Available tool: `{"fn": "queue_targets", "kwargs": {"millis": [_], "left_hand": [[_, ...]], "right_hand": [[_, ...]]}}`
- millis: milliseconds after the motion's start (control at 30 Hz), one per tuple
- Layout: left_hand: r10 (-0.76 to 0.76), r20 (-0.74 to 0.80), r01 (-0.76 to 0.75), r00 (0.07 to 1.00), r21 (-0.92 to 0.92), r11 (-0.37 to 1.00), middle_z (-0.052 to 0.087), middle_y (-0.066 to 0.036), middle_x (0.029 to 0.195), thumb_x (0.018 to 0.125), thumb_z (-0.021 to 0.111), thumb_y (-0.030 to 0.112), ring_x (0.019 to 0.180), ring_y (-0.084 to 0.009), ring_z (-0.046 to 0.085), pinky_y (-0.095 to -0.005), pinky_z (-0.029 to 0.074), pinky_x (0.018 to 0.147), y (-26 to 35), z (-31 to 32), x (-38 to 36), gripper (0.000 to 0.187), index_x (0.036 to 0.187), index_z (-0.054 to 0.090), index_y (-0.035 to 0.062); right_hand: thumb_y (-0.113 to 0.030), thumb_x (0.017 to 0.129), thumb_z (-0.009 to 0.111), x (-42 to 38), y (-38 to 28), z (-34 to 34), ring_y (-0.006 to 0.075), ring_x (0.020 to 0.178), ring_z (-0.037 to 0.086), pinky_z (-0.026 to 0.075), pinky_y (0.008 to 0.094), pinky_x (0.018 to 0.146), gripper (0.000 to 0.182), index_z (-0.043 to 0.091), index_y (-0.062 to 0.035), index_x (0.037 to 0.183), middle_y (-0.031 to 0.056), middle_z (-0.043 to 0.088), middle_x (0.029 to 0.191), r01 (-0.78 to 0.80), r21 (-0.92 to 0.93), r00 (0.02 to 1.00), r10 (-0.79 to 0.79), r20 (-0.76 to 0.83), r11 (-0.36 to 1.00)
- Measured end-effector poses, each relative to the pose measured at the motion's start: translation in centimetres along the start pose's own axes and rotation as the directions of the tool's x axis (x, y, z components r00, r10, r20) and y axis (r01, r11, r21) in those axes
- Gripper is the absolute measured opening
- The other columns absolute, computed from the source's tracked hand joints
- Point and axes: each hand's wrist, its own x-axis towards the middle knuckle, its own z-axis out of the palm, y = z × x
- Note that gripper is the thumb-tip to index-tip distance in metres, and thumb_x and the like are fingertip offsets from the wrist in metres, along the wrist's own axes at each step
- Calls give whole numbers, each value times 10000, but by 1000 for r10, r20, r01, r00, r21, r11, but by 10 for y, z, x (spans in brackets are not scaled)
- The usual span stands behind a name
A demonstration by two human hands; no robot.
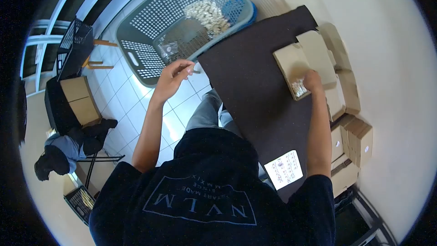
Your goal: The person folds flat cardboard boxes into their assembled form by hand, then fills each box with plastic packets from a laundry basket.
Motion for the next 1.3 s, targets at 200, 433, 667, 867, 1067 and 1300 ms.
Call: {"fn": "queue_targets", "kwargs": {"millis": [200, 433, 667, 867, 1067, 1300], "left_hand": [[-72, 20, 70, 997, 92, 993, 680, -64, 900, 921, 602, 147, 802, -126, 627, -285, 498, 715, -25, -63, 103, 210, 1062, 653, -1], [-306, -9, 295, 952, 284, 912, 666, -40, 895, 904, 635, 245, 776, -108, 624, -254, 496, 658, -130, -115, 259, 278, 1076, 661, 28], [-418, -192, 441, 888, 615, 653, 695, -127, 1072, 796, 673, 310, 1032, -305, 649, -389, 491, 938, -261, -145, 359, 329, 1085, 692, 152], [-402, -392, 561, 827, 582, 589, 613, -175, 1244, 778, 650, 256, 1147, -356, 588, -427, 457, 1007, -319, -135, 408, 522, 1289, 559, 195], [-469, -443, 641, 764, 444, 626, 629, -167, 1210, 800, 661, 241, 1166, -347, 572, -432, 470, 986, -333, -128, 438, 500, 1287, 558, 184], [-142, -332, 303, 932, 505, 809, 706, -96, 811, 780, 738, 132, 804, -242, 691, -355, 536, 747, -328, -128, 420, 134, 883, 685, 64]], "right_hand": [[18, 765, 603, -30, -34, -20, 436, 1036, 596, 481, 508, 881, 386, 511, 15, 1140, 290, 636, 1022, -100, 108, 958, 125, -257, 989], [1, 785, 586, -31, -46, -28, 452, 976, 613, 482, 515, 797, 276, 523, -8, 1054, 288, 638, 1009, -394, 212, 913, 408, -28, 895], [-76, 853, 647, -70, -91, -66, 316, 885, 649, 508, 392, 783, 268, 553, 42, 1074, 212, 652, 999, -349, 519, 861, 486, -151, 780], [-76, 904, 628, -105, -170, -84, 161, 768, 613, 506, 300, 623, 185, 578, 20, 1054, 111, 653, 908, -543, 605, 805, 566, 178, 582], [-63, 897, 632, -126, -206, -74, 103, 696, 595, 485, 245, 486, 205, 574, -20, 1089, 57, 648, 862, -582, 689, 774, 554, 307, 432], [-43, 888, 627, -129, -213, -78, 127, 748, 634, 534, 265, 537, 213, 582, -7, 1093, 72, 655, 861, -573, 701, 790, 514, 335, 425]]}}
